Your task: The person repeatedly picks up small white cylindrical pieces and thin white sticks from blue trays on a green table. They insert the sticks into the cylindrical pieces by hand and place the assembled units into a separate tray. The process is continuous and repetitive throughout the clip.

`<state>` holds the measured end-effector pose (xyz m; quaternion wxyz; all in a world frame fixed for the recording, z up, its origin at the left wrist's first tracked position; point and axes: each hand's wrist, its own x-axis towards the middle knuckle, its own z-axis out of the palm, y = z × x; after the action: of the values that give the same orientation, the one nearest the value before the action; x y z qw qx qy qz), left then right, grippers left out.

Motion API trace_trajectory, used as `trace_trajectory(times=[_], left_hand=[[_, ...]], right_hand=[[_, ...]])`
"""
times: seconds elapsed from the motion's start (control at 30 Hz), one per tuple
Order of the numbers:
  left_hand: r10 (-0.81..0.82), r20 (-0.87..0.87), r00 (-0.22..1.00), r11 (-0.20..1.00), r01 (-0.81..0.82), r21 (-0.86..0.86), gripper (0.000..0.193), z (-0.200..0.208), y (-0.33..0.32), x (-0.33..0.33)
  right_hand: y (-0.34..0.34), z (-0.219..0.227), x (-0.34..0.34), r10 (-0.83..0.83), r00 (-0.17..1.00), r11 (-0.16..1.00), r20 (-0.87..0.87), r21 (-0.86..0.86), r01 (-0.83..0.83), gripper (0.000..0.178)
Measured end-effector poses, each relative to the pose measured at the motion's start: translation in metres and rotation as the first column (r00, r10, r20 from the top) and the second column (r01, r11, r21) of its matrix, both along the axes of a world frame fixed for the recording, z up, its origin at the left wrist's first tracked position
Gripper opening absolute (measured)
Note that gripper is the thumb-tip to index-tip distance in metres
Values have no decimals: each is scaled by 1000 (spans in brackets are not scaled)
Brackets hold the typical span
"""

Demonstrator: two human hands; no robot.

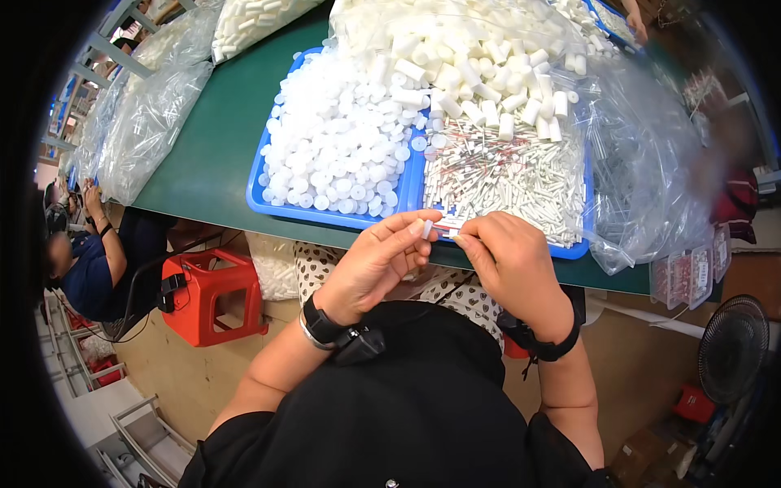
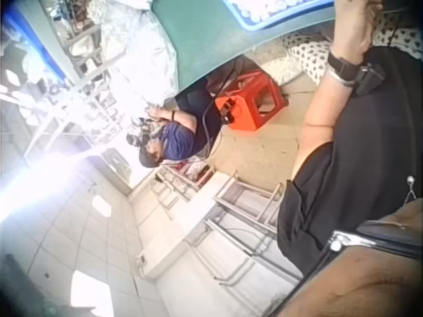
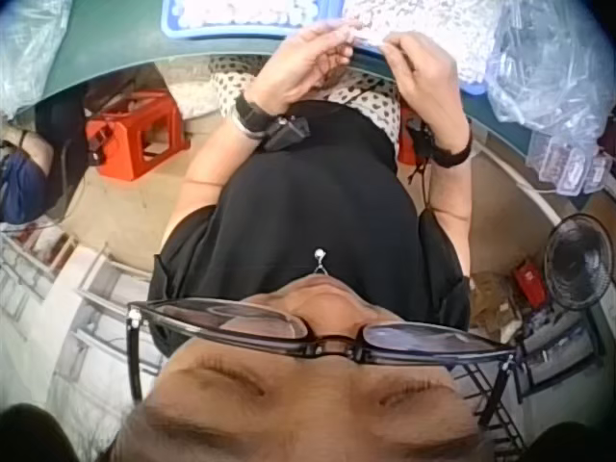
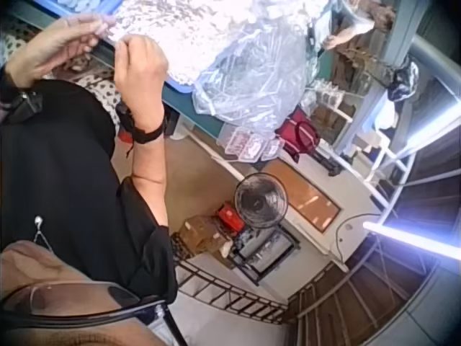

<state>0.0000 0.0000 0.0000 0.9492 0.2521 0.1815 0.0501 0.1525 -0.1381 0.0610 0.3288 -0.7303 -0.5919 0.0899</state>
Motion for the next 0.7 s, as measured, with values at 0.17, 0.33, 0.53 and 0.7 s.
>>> trace_trajectory(times=[0.17, 0.33, 0.53, 0.7], left_hand=[[21, -15, 1000, 998, -22, -54, 34, -4, -11, 3], [44, 29, 999, 985, -39, -166, 37, -12, -22, 5], [52, -18, 998, 997, -53, -58, 37, -8, -19, 8], [133, -70, 989, 991, -133, 12, 36, -11, -15, 6]], right_hand=[[1, -21, -18, -85, 990, 993, -113, 70, 93, 7], [7, -40, -32, -157, 977, 958, 144, 261, 116, 4], [5, -44, -25, -114, 992, 973, 61, 208, 100, 5], [3, -41, -5, -201, 979, 972, 21, 130, 196, 8]])
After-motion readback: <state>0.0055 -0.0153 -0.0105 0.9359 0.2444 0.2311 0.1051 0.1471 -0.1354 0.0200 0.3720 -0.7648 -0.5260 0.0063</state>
